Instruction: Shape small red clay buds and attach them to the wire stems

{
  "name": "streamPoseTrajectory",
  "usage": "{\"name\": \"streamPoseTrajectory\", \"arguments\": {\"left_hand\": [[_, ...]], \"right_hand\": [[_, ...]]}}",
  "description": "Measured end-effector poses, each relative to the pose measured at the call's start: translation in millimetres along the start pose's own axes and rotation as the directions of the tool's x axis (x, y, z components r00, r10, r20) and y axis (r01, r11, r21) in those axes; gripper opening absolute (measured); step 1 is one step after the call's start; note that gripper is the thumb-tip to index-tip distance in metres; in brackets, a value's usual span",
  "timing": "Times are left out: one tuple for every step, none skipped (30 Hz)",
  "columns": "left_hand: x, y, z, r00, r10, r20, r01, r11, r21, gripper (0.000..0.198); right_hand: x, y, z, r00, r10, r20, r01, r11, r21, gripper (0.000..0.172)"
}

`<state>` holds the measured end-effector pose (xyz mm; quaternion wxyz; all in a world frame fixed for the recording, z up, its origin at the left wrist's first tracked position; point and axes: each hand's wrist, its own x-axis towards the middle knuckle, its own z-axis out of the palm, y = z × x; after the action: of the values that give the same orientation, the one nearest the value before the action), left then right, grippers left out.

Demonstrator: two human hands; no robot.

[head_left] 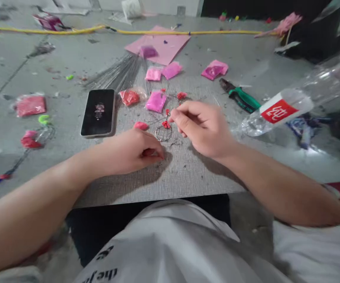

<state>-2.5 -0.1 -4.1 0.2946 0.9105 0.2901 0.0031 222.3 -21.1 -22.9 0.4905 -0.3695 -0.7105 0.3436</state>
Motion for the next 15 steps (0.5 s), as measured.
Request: {"name": "streamPoseTrajectory", "arguments": {"left_hand": [[-0.5,-1.4,0.8,0.999,-0.021,0.029,0.021,1.0,-0.005,0.022],[-0.8,-2.6,1.0,0.998,-0.039,0.047,0.039,0.999,-0.005,0.022],[-0.9,-3.5,0.6,0.997,-0.055,0.051,0.055,0.998,0.002,0.022],[-0.9,-4.2,-0.3,0.997,-0.069,0.043,0.068,0.998,0.011,0.022],[-0.9,-4.8,-1.4,0.997,-0.078,0.028,0.078,0.997,0.021,0.021],[-0.9,-5.3,-2.4,0.996,-0.083,0.012,0.083,0.996,0.03,0.021],[-0.9,-5.9,-3.3,0.997,-0.082,0.002,0.081,0.996,0.037,0.022],[-1.2,-6.6,-4.0,0.997,-0.076,-0.004,0.076,0.996,0.043,0.022],[-1.5,-7.4,-4.4,0.998,-0.069,-0.009,0.069,0.996,0.052,0.023],[-2.0,-8.3,-4.8,0.998,-0.061,-0.012,0.061,0.996,0.062,0.023],[-2.4,-9.2,-5.2,0.998,-0.055,-0.015,0.056,0.996,0.069,0.024],[-2.8,-10.1,-6.0,0.998,-0.055,-0.018,0.057,0.996,0.075,0.024],[-3.0,-11.1,-7.2,0.998,-0.059,-0.021,0.061,0.995,0.085,0.024],[-3.2,-11.9,-8.9,0.998,-0.064,-0.026,0.067,0.993,0.098,0.024],[-3.2,-12.8,-11.0,0.997,-0.071,-0.035,0.075,0.99,0.119,0.024]], "right_hand": [[-0.2,-1.1,-0.2,1.0,0.005,0.008,-0.005,1.0,-0.009,0.041],[-0.5,-2.0,-0.3,1.0,0.009,0.015,-0.008,1.0,-0.017,0.041],[-0.8,-2.8,-0.4,1.0,0.011,0.019,-0.01,1.0,-0.025,0.041],[-1.1,-3.3,-0.4,1.0,0.011,0.021,-0.01,0.999,-0.031,0.041],[-1.3,-3.7,-0.4,1.0,0.009,0.021,-0.009,0.999,-0.035,0.041],[-1.5,-3.9,-0.3,1.0,0.007,0.021,-0.006,0.999,-0.034,0.041],[-1.6,-4.0,-0.2,1.0,0.005,0.022,-0.004,0.999,-0.033,0.042],[-1.6,-4.0,-0.1,1.0,0.002,0.022,-0.001,0.999,-0.033,0.042],[-1.5,-4.0,0.0,1.0,0.001,0.022,0.0,0.999,-0.034,0.043],[-1.4,-3.9,0.1,1.0,0.0,0.022,0.0,0.999,-0.037,0.044],[-1.3,-3.8,0.1,1.0,0.002,0.023,-0.001,0.999,-0.04,0.045],[-1.2,-3.7,0.0,1.0,0.005,0.026,-0.004,0.999,-0.043,0.045],[-1.1,-3.7,-0.1,1.0,0.009,0.028,-0.008,0.999,-0.046,0.045],[-1.0,-3.8,-0.3,0.999,0.014,0.031,-0.012,0.999,-0.049,0.045],[-1.0,-4.0,-0.5,0.999,0.016,0.033,-0.015,0.999,-0.052,0.045]]}}
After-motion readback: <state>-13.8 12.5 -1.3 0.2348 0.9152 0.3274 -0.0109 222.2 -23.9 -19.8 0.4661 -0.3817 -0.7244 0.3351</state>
